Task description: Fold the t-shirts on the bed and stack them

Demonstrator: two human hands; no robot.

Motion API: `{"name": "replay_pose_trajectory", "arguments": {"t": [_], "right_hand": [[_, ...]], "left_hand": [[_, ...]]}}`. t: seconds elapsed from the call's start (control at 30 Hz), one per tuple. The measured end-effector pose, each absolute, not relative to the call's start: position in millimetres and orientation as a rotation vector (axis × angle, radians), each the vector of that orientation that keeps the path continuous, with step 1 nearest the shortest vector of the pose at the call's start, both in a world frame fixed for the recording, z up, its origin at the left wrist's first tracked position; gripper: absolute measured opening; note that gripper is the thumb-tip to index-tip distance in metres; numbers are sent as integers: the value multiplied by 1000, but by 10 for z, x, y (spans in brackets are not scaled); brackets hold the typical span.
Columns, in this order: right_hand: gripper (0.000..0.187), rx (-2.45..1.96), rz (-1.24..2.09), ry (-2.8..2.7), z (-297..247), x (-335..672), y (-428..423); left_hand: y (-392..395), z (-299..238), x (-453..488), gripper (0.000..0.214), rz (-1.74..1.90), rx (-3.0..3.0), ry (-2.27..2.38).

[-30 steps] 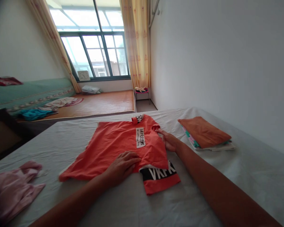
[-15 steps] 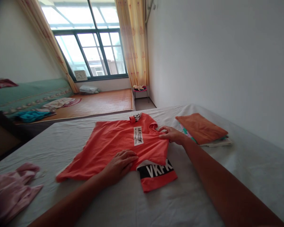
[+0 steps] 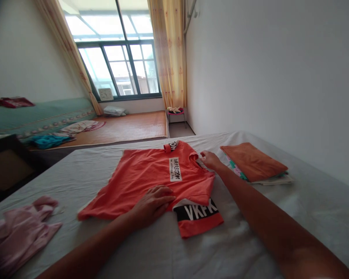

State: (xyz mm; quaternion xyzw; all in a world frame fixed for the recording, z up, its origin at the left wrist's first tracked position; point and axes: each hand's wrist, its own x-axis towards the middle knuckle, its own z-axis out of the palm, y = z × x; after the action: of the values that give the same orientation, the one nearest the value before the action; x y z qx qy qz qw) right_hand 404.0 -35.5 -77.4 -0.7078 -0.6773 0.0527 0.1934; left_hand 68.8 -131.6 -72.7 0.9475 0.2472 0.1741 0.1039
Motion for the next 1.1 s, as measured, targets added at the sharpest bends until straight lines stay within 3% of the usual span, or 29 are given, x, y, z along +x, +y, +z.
{"name": "replay_pose_trajectory", "arguments": {"t": [0.4,0.6,0.73,0.83,0.9,1.0,1.1], "right_hand": [[32,-2011,-90,-2034,-612,4201,374],[50,-1764,-14,-2297,-820,4114,114],[46,-1685,-16,-2221,-807,4151,-379],[27,-1519,316,-2258,-555,4122,-936],[17,-1376,692,-2412,-340,4053,-1350],[23,-1305,1028,-2597,-120,3942,-1874],[37,-1297,955,-2625,-147,3888,-2130]], "left_hand": [[-1296,-748,671,33,504,2801,763],[-1299,-752,666,34,433,2787,768],[-1252,-584,503,41,219,2733,629],[-1165,-342,231,50,17,2664,580],[-1087,-197,5,40,-114,2632,688],[-951,-98,-339,29,-393,2568,904],[-815,-122,-646,33,-546,2491,1106]]}}
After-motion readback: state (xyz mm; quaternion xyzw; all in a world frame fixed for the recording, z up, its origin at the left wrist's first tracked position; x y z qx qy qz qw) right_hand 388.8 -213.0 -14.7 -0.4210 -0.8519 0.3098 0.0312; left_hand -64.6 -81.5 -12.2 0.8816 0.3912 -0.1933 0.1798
